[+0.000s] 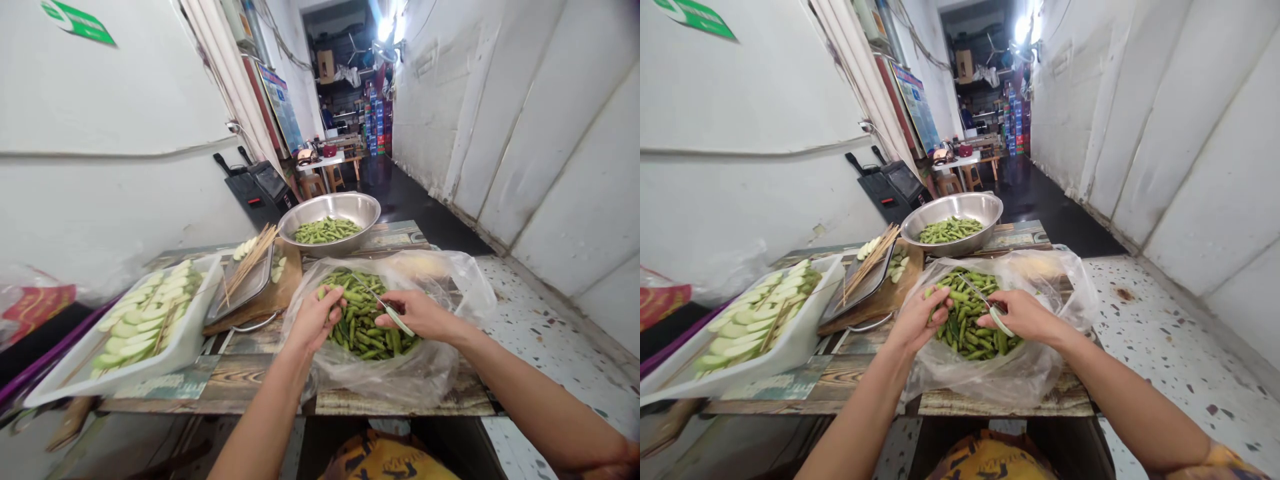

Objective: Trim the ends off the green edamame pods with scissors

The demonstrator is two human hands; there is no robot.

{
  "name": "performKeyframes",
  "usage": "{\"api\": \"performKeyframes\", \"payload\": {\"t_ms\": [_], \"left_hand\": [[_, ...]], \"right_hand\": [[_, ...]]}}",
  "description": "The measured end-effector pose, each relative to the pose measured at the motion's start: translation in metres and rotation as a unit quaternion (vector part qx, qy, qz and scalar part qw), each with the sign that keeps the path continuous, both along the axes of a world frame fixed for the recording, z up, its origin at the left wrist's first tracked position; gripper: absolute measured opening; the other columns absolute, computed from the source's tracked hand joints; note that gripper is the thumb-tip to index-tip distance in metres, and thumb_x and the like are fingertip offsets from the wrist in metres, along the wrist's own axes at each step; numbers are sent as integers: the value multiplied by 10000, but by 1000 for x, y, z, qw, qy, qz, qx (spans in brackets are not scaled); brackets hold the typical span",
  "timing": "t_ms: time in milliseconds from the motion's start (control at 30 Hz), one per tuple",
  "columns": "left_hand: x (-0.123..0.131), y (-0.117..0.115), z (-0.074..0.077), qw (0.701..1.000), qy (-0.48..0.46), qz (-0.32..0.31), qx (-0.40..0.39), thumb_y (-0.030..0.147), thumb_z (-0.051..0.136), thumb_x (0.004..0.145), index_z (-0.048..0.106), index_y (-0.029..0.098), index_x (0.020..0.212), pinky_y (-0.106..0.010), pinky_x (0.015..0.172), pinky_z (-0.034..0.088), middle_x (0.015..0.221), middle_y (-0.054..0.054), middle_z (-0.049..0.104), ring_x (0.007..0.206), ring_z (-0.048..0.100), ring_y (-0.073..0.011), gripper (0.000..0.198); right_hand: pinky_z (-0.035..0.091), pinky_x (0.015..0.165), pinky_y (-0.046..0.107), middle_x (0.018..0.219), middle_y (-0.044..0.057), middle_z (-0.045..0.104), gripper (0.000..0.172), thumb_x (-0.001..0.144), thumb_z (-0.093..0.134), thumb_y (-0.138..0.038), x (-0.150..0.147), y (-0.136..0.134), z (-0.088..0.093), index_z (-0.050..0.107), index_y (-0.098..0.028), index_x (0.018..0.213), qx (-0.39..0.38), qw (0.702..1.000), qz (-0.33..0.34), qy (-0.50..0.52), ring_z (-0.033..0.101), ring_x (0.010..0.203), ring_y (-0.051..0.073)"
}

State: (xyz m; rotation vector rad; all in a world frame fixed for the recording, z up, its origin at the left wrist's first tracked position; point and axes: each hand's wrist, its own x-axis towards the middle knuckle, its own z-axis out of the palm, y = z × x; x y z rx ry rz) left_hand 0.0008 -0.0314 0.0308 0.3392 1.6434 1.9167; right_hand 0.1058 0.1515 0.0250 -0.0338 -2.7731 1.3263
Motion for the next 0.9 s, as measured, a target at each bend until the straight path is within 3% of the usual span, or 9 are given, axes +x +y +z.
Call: {"api": "performKeyframes", "payload": {"t_ms": [133,300,567,767,900], "left_hand": [[4,5,1,994,-34,56,87,344,747,621,453,151,707,-149,367,155,604,25,571,377,313,10,362],[14,12,2,991,-7,85,99,340,728,649,436,160,729,-151,372,165,660,0,622,387,350,3,352],[23,17,1,991,-32,73,110,299,722,652,407,169,723,-150,377,185,710,-23,660,385,349,4,349],[22,9,-4,992,-67,57,86,297,743,618,414,157,687,-133,364,150,685,-26,639,380,336,13,364],[22,-5,-7,994,-89,36,54,278,753,613,416,150,675,-124,362,145,704,-41,646,375,323,20,366]], "right_hand": [[298,518,225,608,-24,479,432,739,593,-555,-1,-1,-1,657,-144,859,-42,999,10,-12,415,568,114],[273,473,223,539,-37,456,461,753,574,-572,-1,-2,1,634,-129,864,-110,991,53,-54,415,501,101],[264,455,218,489,-53,425,400,755,596,-517,1,-6,7,603,-121,803,-190,978,61,-68,381,457,85],[239,450,212,504,-39,394,375,750,589,-488,2,-3,3,602,-129,643,-70,995,35,-54,345,490,84],[261,442,211,476,-33,419,415,715,609,-533,4,-1,0,597,-135,596,-28,995,60,-68,381,457,88]]}}
